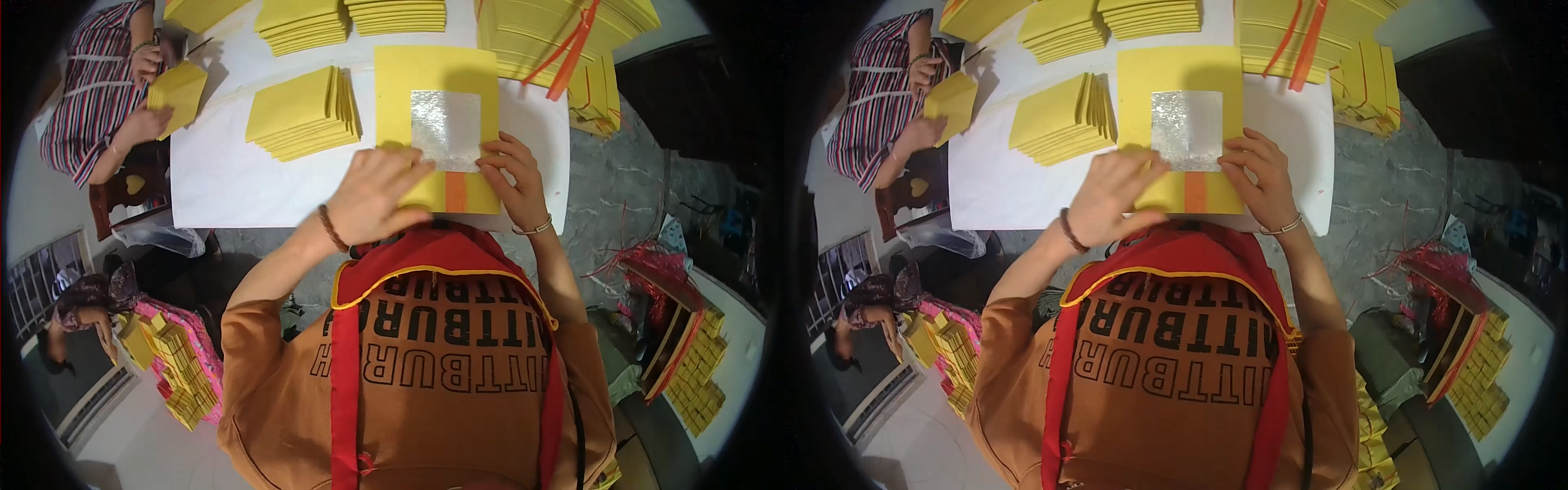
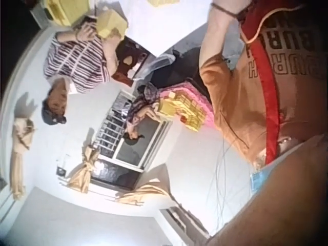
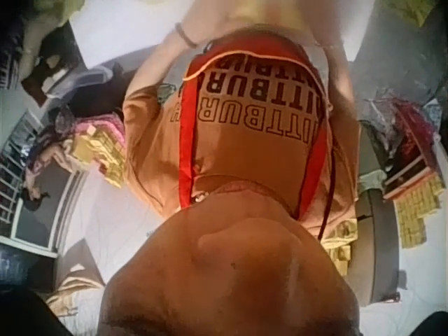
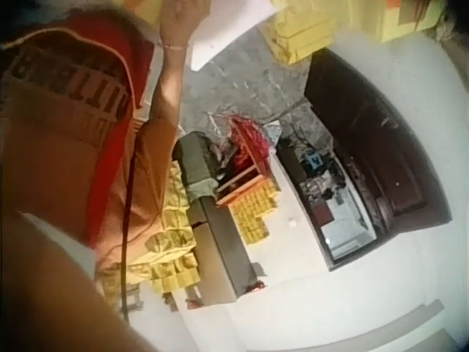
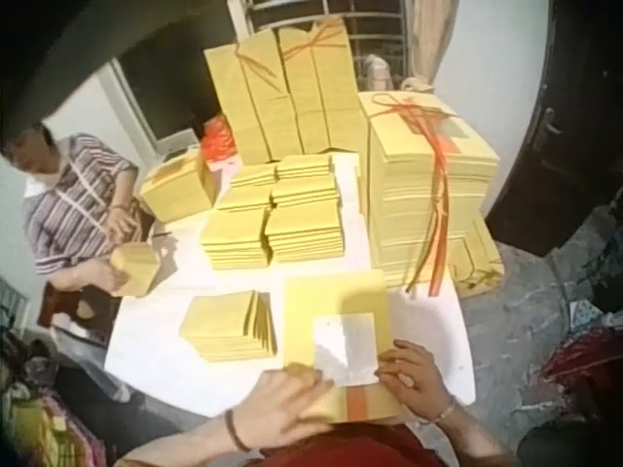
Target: Folding and stacking yellow joss papers with silver foil centers.
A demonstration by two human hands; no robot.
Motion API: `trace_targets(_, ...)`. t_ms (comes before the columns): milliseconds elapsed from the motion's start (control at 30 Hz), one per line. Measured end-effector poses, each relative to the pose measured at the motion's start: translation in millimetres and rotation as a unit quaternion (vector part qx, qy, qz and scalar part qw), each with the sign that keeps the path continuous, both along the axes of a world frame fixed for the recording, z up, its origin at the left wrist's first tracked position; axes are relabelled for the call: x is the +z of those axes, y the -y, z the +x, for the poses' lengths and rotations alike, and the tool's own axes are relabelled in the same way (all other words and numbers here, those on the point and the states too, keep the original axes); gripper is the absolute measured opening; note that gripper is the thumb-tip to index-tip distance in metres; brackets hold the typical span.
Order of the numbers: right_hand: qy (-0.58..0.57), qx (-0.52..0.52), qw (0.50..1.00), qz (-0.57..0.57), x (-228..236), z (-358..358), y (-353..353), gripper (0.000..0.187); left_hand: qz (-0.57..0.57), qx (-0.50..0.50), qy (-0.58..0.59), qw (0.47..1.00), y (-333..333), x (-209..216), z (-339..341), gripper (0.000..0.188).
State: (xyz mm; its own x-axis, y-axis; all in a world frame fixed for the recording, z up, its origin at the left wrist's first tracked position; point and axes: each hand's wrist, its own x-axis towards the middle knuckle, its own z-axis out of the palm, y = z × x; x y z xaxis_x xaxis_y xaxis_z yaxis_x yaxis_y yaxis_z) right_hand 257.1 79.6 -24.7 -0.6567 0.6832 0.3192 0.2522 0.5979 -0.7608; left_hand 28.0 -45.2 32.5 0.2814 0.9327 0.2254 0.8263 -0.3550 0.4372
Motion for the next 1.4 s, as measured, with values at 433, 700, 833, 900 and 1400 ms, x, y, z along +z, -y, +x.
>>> trace_targets(433, -0.059, -0.027, 0.986, -0.156, -8, 3, 4, 0.014, 0.021, -0.089, 0.064, 0.994, -16, 3, 2, 0.014)
trace_targets(700, -0.055, -0.032, 0.984, -0.165, -9, 2, 4, 0.014, -0.032, -0.054, 0.114, 0.992, -21, -1, 1, 0.012)
trace_targets(833, -0.070, -0.038, 0.977, -0.197, -10, 1, 5, 0.016, -0.073, -0.045, 0.132, 0.987, -25, 1, -2, 0.014)
trace_targets(900, -0.080, -0.039, 0.974, -0.207, -10, 1, 5, 0.017, -0.084, -0.042, 0.140, 0.986, -25, 2, -2, 0.014)
trace_targets(1400, -0.102, -0.045, 0.965, -0.237, -9, 0, 6, 0.028, -0.128, -0.014, 0.200, 0.971, -26, -1, -5, 0.012)
